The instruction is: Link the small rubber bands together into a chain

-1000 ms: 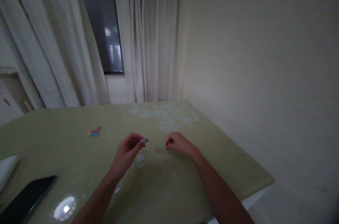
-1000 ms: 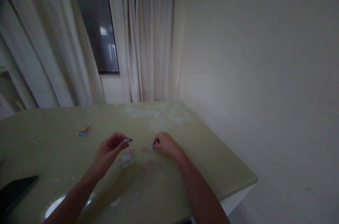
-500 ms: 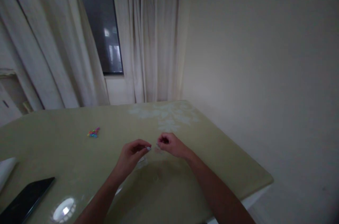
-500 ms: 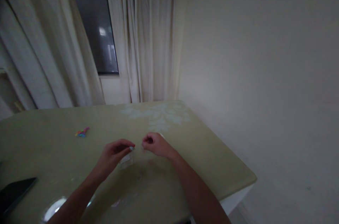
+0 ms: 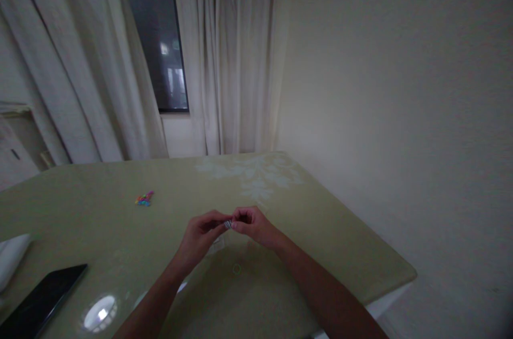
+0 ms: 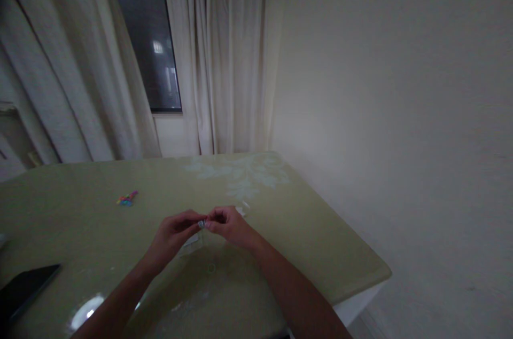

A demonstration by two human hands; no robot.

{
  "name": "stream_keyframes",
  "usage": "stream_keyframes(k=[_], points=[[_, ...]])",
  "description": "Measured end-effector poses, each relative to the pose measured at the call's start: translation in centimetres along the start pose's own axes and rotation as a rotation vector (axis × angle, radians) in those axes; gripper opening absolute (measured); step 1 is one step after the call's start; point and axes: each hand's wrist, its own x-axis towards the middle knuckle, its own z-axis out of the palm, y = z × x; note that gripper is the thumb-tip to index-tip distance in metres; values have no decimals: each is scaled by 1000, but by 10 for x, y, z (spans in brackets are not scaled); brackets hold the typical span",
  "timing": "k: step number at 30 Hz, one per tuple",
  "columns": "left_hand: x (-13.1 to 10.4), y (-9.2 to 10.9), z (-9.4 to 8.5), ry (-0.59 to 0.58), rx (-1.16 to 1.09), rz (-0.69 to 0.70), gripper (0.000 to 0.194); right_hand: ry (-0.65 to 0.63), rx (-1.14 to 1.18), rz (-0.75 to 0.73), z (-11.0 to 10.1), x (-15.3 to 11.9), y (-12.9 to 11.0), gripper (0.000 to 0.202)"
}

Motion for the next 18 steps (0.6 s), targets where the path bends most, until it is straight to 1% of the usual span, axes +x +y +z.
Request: stream_keyframes(k=[2,5,9,13,16,18], points=[[1,0,-1,8,20,13,16,31,10,4,3,0,-1,42],[1,1,-1,21,-2,8,19,69,2,14,5,0,-3,45],[1,1,1,14,-64,1,22,73,23,12,6,1,-3,43],[1,1,1,15,-60,9,21,84,35,-3,6,2,-3,39],[1,2,-3,42,-49,-5,21,162,-21,-7,2,4,-1,36],[2,3,-6,99,-47,-10,24,253,-150,-23,-5,7,3,29]])
